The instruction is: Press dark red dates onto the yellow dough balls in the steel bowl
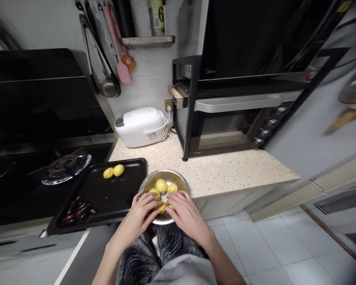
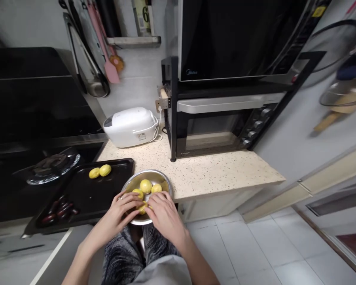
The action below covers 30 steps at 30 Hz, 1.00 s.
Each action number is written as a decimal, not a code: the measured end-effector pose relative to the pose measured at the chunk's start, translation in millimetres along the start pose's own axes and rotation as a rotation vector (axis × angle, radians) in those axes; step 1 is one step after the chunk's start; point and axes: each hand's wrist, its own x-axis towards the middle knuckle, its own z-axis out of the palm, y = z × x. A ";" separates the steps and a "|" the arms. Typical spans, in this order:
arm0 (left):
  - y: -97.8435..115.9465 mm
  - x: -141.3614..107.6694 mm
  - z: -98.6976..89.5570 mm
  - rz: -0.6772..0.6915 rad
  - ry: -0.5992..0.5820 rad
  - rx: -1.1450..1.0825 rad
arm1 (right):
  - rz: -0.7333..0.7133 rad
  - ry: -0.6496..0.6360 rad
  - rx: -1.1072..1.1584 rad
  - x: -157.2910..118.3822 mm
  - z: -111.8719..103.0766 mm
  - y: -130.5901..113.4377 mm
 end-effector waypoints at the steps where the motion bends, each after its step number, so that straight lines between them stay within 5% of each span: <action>1: -1.2 0.1 -3.7 -0.010 0.009 -0.007 | 0.001 -0.007 -0.001 -0.3 0.4 1.7; 4: -19.1 2.9 -17.9 -0.067 0.095 0.005 | 0.011 -0.015 -0.039 -0.8 2.4 8.4; 9: -85.0 15.3 -50.5 -0.299 0.283 0.198 | -0.032 0.004 -0.061 -0.9 6.9 17.9; 15: -142.6 37.8 -72.0 -0.500 0.185 0.413 | -0.066 0.014 -0.065 -6.9 8.8 21.2; 26: -162.4 47.7 -68.3 -0.504 0.083 0.462 | -0.035 -0.034 -0.026 -10.2 5.0 16.5; 30: -146.3 49.0 -70.0 -0.444 0.245 0.393 | -0.030 -0.038 -0.014 -8.8 2.7 13.0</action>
